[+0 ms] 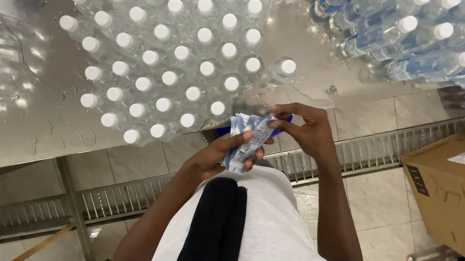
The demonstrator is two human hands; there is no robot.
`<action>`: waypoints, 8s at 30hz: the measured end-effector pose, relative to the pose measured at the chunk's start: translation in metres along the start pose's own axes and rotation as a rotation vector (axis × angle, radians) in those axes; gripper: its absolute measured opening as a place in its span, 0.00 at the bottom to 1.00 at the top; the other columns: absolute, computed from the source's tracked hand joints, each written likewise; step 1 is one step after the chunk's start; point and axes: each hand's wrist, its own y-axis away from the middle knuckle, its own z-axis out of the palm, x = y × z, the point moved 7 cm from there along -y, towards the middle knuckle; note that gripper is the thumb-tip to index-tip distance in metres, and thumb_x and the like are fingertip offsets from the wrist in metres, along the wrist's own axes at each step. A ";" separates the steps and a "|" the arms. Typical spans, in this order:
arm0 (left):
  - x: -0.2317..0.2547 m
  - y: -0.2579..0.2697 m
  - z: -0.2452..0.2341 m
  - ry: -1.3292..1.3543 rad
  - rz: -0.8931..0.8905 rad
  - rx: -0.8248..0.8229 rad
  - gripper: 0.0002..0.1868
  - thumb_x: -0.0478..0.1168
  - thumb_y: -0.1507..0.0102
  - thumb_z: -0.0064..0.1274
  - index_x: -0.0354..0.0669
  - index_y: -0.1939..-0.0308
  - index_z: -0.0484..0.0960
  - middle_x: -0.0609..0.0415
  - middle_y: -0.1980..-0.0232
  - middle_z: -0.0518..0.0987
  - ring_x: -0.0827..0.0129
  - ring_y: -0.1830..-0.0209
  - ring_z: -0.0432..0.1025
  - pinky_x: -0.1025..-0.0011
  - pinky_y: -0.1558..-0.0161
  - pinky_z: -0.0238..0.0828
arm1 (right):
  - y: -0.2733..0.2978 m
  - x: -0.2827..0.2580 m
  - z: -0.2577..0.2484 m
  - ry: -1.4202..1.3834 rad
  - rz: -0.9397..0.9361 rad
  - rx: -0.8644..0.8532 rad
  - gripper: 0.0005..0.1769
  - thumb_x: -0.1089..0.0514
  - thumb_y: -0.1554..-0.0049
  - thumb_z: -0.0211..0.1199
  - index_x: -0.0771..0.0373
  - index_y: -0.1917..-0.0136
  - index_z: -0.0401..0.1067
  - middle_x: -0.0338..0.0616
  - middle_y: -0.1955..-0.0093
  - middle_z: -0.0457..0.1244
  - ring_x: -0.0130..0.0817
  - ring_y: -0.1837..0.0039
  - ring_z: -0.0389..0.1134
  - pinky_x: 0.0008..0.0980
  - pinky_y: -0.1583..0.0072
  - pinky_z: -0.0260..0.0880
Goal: Manually inspecting and labeling plastic water bottles on a production table.
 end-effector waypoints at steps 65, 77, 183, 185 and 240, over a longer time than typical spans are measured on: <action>-0.005 0.021 -0.034 0.009 0.019 0.081 0.33 0.56 0.24 0.48 0.33 0.25 0.74 0.45 0.53 0.85 0.70 0.65 0.81 0.70 0.61 0.81 | -0.060 0.188 -0.008 0.507 0.046 0.405 0.61 0.48 0.52 0.89 0.68 0.18 0.57 0.64 0.26 0.60 0.65 0.22 0.62 0.56 0.19 0.61; -0.011 0.019 -0.038 -0.024 0.002 0.083 0.37 0.58 0.25 0.47 0.30 0.24 0.72 0.44 0.53 0.83 0.70 0.66 0.79 0.68 0.61 0.80 | -0.019 0.226 -0.189 0.590 0.104 0.980 0.54 0.53 0.46 0.89 0.61 0.20 0.55 0.52 0.26 0.49 0.51 0.28 0.62 0.44 0.31 0.75; 0.001 0.014 -0.017 0.073 0.083 0.092 0.27 0.54 0.24 0.53 0.33 0.34 0.81 0.47 0.57 0.86 0.72 0.69 0.82 0.75 0.67 0.82 | -0.028 0.077 -0.038 0.338 -0.221 0.364 0.47 0.55 0.43 0.83 0.70 0.20 0.61 0.62 0.27 0.65 0.61 0.25 0.66 0.56 0.25 0.66; 0.004 0.017 -0.019 0.073 0.097 0.103 0.27 0.54 0.24 0.54 0.34 0.34 0.81 0.47 0.57 0.86 0.72 0.69 0.82 0.74 0.67 0.82 | -0.030 0.083 -0.037 0.309 -0.218 0.345 0.50 0.55 0.45 0.83 0.70 0.19 0.60 0.65 0.27 0.64 0.64 0.25 0.65 0.58 0.25 0.65; -0.025 0.023 -0.020 0.079 0.082 0.166 0.31 0.56 0.26 0.52 0.34 0.28 0.78 0.46 0.55 0.87 0.70 0.68 0.83 0.70 0.63 0.83 | -0.028 0.211 -0.141 0.536 -0.009 0.834 0.49 0.57 0.46 0.88 0.67 0.24 0.57 0.52 0.32 0.52 0.47 0.45 0.68 0.42 0.46 0.79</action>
